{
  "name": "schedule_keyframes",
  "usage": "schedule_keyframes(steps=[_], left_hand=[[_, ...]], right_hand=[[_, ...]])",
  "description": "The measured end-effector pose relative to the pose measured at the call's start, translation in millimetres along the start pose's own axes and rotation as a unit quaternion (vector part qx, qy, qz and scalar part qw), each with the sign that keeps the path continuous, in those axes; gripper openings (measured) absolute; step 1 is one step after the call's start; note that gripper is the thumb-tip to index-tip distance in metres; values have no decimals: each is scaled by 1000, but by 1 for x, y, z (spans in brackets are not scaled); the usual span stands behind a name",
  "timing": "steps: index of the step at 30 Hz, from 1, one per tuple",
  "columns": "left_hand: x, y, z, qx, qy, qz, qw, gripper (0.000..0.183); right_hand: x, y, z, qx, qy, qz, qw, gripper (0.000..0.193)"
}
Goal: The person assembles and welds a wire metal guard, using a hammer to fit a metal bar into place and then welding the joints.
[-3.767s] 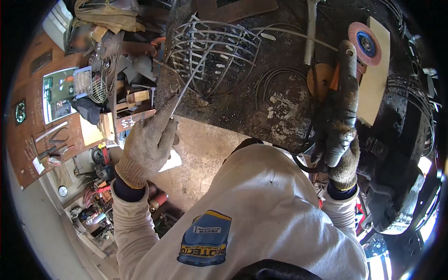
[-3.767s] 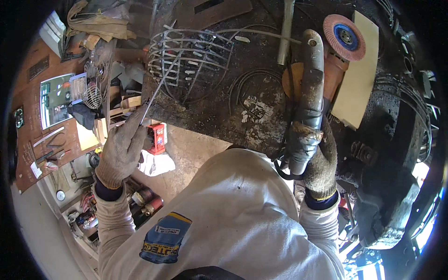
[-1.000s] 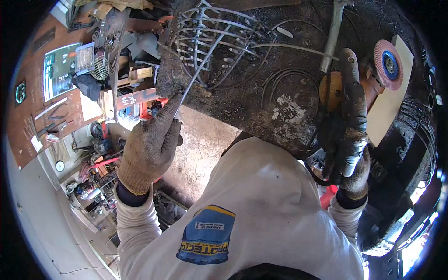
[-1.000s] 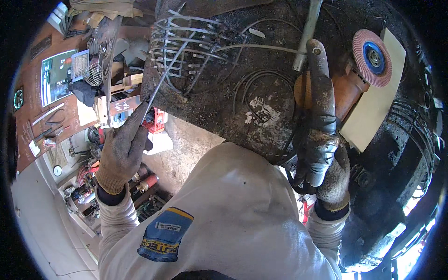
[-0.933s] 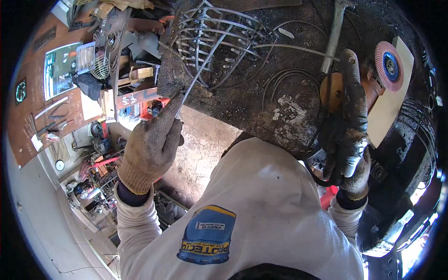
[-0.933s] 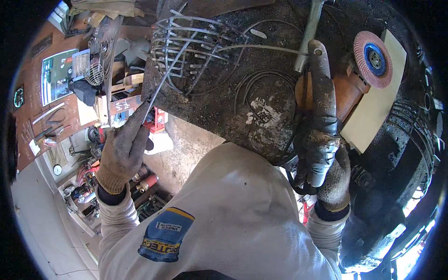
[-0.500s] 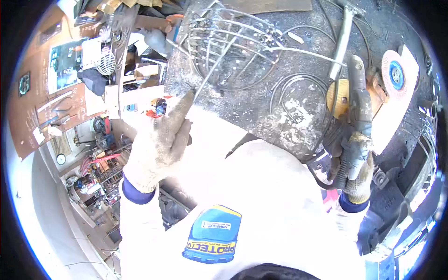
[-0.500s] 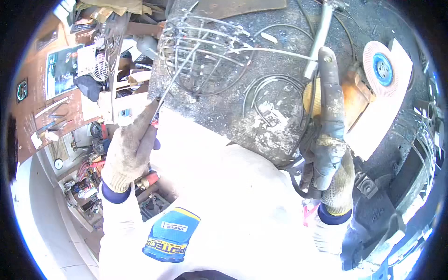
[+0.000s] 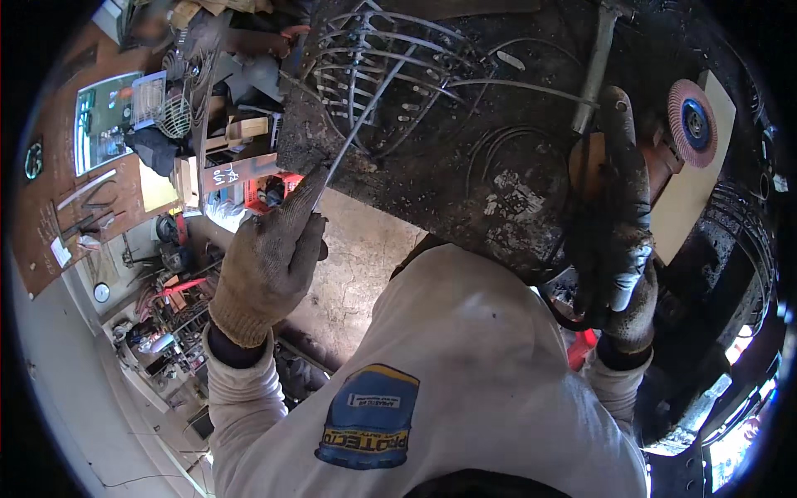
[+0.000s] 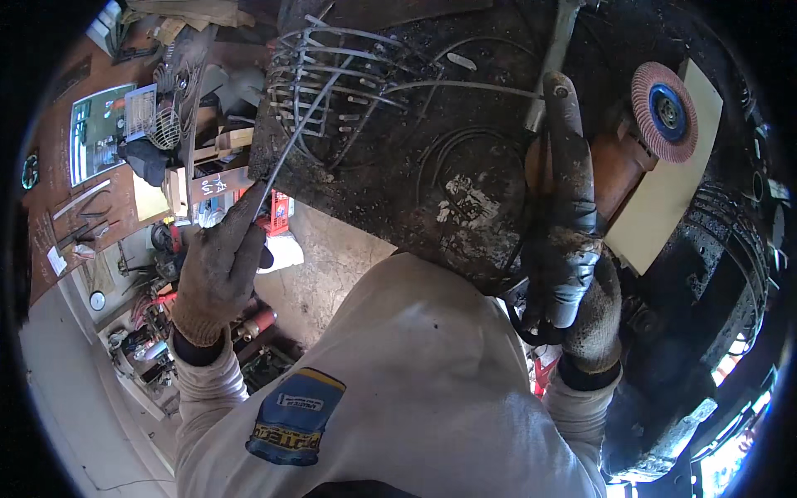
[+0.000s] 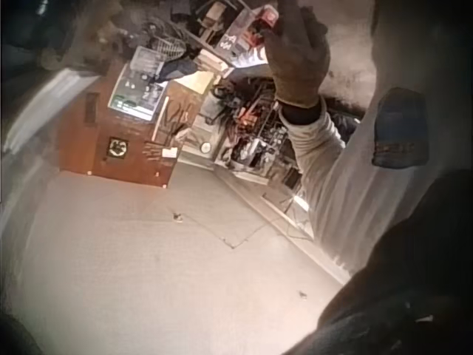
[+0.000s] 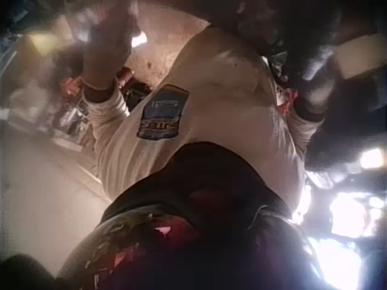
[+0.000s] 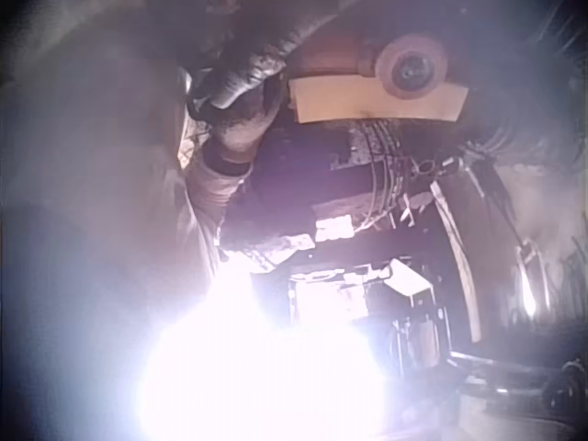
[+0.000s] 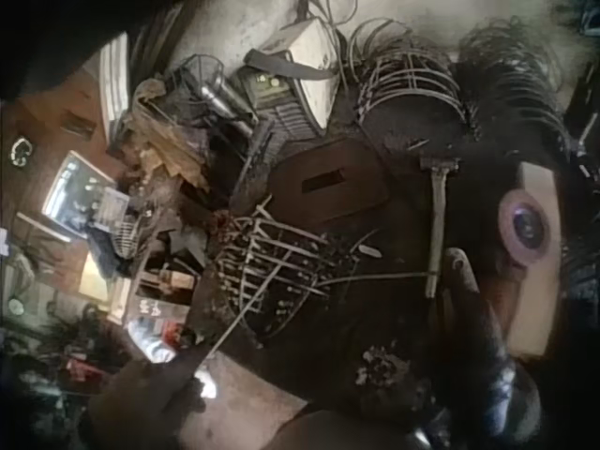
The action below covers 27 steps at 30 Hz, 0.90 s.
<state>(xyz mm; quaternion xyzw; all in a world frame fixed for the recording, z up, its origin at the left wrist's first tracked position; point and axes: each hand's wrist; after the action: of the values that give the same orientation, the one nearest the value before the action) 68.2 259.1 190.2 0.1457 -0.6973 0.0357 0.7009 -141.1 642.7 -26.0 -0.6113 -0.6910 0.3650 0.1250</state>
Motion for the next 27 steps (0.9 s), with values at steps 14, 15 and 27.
schedule_keyframes(steps=[14,15,27], left_hand=[[0,-4,-2,41,10,-33,999,43],[-2,-5,-3,17,18,-20,999,42],[-5,-2,-1,85,39,-100,991,47]], right_hand=[[-14,-13,2,-80,-161,150,972,45],[-18,-15,0,-96,-172,174,965,46],[-1,-2,7,-73,-167,131,975,39]])
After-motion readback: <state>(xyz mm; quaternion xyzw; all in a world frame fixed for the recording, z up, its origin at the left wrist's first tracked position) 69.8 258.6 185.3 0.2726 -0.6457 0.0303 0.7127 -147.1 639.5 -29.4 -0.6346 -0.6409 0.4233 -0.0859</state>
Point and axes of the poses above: each hand's wrist, its own z-axis towards the middle knuckle, its own x-axis out of the back of the hand, y = z × x, and after that the axes turned 15 degrees about y, right-handed
